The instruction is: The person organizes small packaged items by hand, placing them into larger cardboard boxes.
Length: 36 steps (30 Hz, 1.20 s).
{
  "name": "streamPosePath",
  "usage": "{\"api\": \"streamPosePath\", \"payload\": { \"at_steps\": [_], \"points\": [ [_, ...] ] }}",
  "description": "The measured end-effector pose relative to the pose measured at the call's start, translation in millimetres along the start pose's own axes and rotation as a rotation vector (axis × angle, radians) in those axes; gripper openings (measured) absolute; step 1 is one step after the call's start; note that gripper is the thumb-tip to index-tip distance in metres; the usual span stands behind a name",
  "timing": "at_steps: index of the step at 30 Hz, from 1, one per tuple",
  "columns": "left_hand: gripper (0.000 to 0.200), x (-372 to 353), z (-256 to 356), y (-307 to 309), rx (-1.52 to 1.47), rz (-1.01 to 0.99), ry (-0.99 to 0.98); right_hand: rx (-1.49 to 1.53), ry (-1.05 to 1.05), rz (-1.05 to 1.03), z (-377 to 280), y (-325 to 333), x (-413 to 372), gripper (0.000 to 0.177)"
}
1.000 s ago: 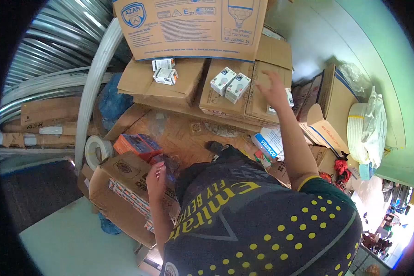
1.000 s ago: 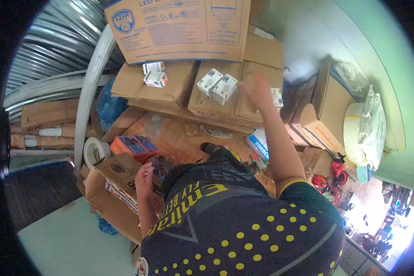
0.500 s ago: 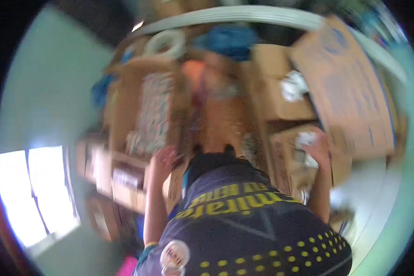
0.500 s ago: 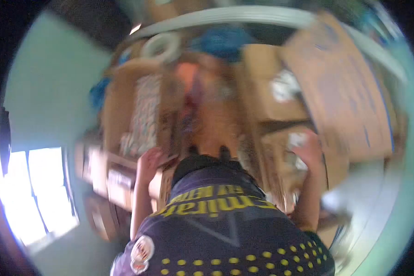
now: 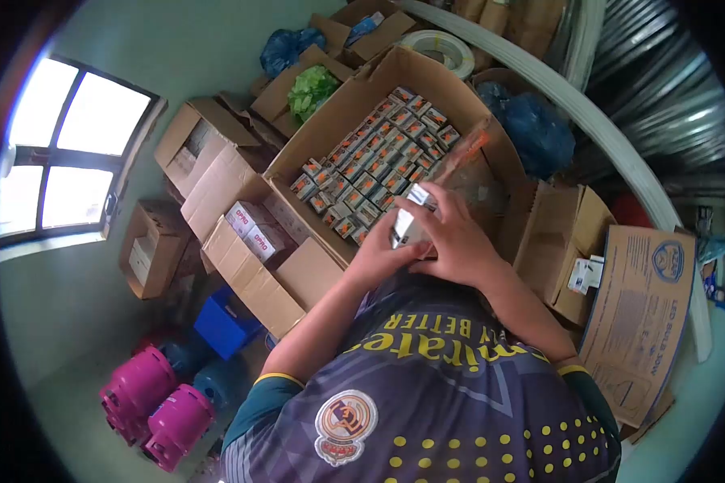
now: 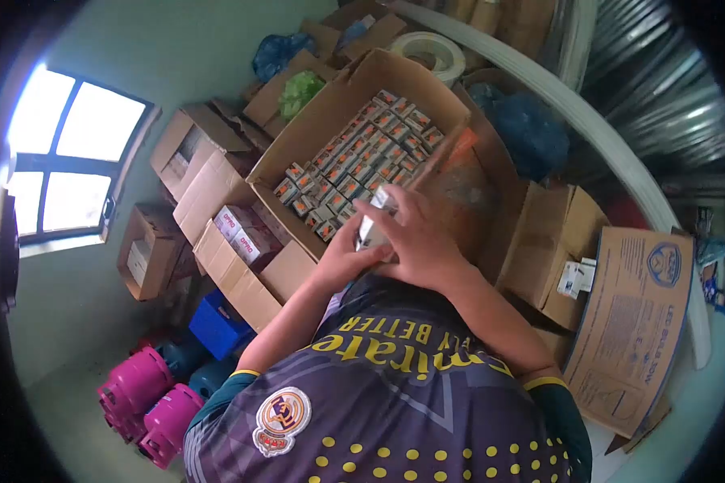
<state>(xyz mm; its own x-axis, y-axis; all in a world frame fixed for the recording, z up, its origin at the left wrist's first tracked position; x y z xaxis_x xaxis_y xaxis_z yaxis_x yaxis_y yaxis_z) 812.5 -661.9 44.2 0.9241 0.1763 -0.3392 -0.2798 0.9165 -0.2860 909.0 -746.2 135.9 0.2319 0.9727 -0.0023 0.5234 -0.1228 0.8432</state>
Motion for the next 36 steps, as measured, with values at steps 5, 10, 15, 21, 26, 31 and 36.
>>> {"api": "streamPosePath", "payload": {
  "at_steps": [5, 10, 15, 21, 26, 31, 36],
  "points": [
    [0.071, 3.0, -2.1, 77.7, 0.26, -0.02, -0.135, 0.475, -0.046, -0.026, 18.0, -18.6, 60.3, 0.1],
    [0.086, 5.4, 0.4, 113.8, 0.372, 0.219, -0.078, 0.69, -0.291, -0.3, 65.2, -82.1, 99.8, 0.083],
    [0.084, -27.9, -29.4, 163.9, 0.985, 0.812, -0.122, 0.273, -0.15, -0.175, 99.3, -160.8, 176.0, 0.066],
    [0.078, -42.1, -69.1, 166.2, 0.936, 0.75, 0.056, 0.087, -0.218, -0.392, 127.7, -304.2, 227.5, 0.086],
    [0.074, -37.8, -77.1, 163.4, 0.855, 0.747, 0.038, 0.332, -0.208, -0.418, 119.9, -312.5, 221.0, 0.099],
    [0.071, -33.3, -72.7, 161.0, 0.753, 0.757, -0.04, 0.656, -0.283, -0.347, 133.4, -274.7, 198.4, 0.08],
    [0.066, -32.7, -69.5, 152.5, 0.806, 0.742, -0.042, 0.93, -0.406, 0.055, 169.5, -129.5, 140.0, 0.038]
  ]
}}
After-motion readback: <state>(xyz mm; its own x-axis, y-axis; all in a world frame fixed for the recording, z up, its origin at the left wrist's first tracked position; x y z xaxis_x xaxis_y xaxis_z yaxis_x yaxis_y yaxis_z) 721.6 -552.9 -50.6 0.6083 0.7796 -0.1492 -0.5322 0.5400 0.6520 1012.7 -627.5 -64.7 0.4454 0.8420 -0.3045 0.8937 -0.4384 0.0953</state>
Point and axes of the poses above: each hand's wrist, its own x-axis towards the middle knuckle, its own y-axis out of the back of the hand, z = x × y, the point moved 7 cm from there along x, towards the middle knuckle, and after that the axes turned 2 degrees about -z, right-handed, at the moved point
